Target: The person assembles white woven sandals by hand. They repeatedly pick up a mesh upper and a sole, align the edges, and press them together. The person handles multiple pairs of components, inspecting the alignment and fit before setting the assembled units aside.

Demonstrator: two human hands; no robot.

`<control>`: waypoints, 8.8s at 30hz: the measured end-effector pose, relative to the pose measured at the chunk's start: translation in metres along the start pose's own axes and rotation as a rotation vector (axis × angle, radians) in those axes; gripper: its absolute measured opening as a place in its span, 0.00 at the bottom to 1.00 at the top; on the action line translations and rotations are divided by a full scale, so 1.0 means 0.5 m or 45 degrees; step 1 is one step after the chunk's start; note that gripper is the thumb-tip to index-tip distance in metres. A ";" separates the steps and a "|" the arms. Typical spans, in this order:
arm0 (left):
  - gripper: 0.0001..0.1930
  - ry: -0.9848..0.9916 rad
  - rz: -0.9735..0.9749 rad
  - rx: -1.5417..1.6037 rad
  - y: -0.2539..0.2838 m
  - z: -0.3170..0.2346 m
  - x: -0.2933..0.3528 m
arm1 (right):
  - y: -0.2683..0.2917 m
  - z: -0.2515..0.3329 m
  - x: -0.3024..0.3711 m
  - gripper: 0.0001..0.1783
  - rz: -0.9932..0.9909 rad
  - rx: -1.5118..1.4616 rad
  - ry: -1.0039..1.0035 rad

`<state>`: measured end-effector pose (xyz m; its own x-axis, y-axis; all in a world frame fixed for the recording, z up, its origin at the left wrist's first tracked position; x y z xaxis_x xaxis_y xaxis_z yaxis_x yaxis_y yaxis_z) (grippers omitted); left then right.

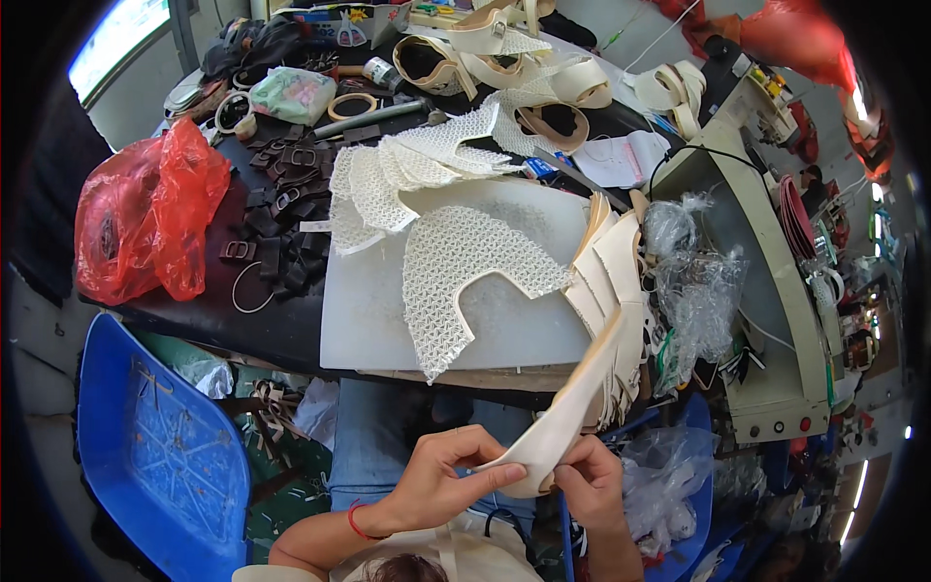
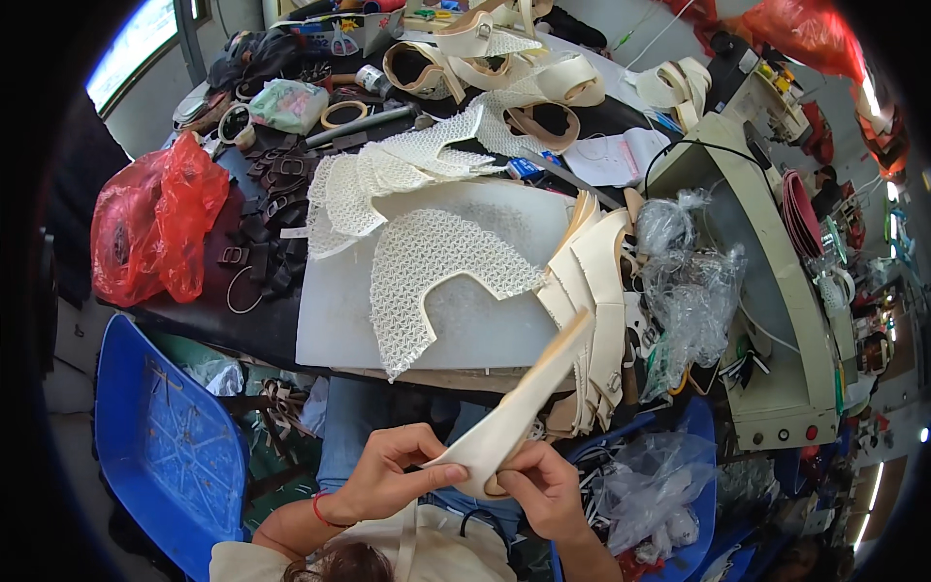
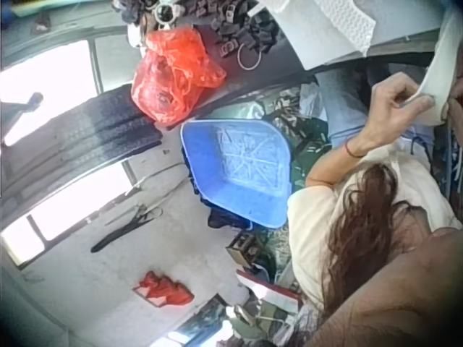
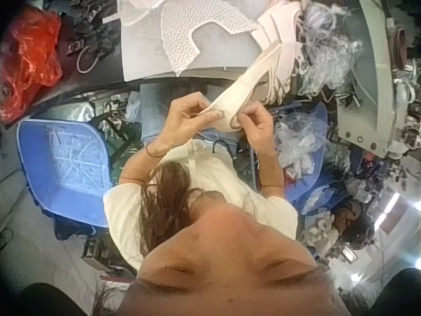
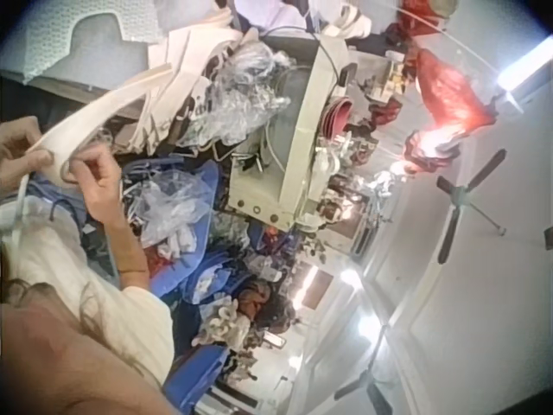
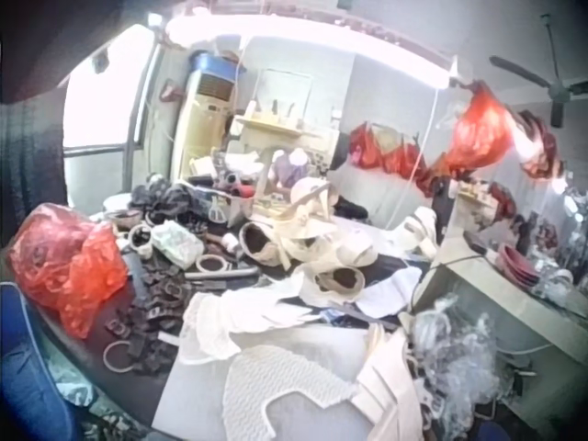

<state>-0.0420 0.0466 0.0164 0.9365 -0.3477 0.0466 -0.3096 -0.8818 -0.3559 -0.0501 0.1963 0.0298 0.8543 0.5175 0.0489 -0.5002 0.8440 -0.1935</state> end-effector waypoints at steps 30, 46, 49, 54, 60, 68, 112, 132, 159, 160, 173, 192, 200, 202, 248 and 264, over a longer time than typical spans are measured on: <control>0.22 0.339 -0.325 -0.044 0.173 0.027 -0.036 | 0.039 0.060 -0.044 0.18 -0.433 0.154 0.153; 0.21 0.097 -0.109 0.635 0.123 0.009 -0.115 | 0.055 0.045 -0.035 0.20 -0.409 0.154 0.095; 0.20 0.277 -0.117 0.699 0.081 0.053 -0.054 | 0.040 0.051 -0.052 0.21 -0.455 0.213 0.105; 0.18 0.441 -0.017 0.655 0.035 0.105 -0.018 | 0.003 0.036 -0.066 0.19 -0.360 0.305 0.025; 0.18 0.396 -0.066 1.011 0.023 0.123 -0.019 | 0.015 0.024 -0.070 0.18 -0.379 0.337 -0.069; 0.12 0.402 -0.047 0.644 0.032 0.140 -0.011 | 0.016 0.017 -0.074 0.16 -0.398 0.361 -0.130; 0.17 0.051 -0.269 0.586 0.025 0.089 0.014 | -0.022 -0.011 -0.096 0.12 -0.160 0.096 -0.104; 0.15 0.233 -0.178 1.252 -0.015 0.164 -0.031 | 0.148 0.050 0.111 0.12 -0.128 0.974 -0.643; 0.38 -1.351 -0.408 -1.711 -0.131 -0.380 0.057 | -0.105 0.347 -0.098 0.08 0.272 0.746 0.411; 0.35 -1.292 -0.396 -1.915 -0.132 -0.385 0.062 | -0.116 0.341 -0.113 0.09 0.296 0.729 0.409; 0.07 -1.234 0.258 -2.612 -0.219 -0.354 0.049 | -0.086 0.229 -0.217 0.13 0.235 0.570 0.117; 0.16 -1.377 0.430 -2.520 -0.148 -0.322 0.032 | -0.070 0.151 -0.229 0.15 0.097 0.230 0.209; 0.16 -1.395 0.408 -2.398 -0.142 -0.333 0.022 | -0.097 0.193 -0.215 0.12 0.283 0.223 0.088; 0.15 -1.421 0.358 -2.434 -0.148 -0.329 0.025 | -0.106 0.219 -0.212 0.11 0.282 0.487 0.154; 0.24 -0.434 -0.788 -1.501 0.247 -0.188 -0.146 | 0.074 0.130 -0.105 0.13 -0.159 -0.670 0.761; 0.24 -0.562 -0.221 -1.738 0.126 -0.112 -0.228 | 0.162 -0.001 -0.034 0.13 0.215 -1.015 0.507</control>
<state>-0.1775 0.0126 0.0411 0.8733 -0.3039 -0.3808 0.1350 -0.6000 0.7885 -0.1050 0.2555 0.0130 0.8381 0.4137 -0.3556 -0.5038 0.3370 -0.7954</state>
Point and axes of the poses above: each hand's wrist, its own x-axis away from the middle knuckle, its own y-axis out of the back of the hand, z = x × y, the point moved 9 cm from there along -x, towards the middle knuckle, and after that the axes turned 9 degrees about z, right-handed, at the moved point
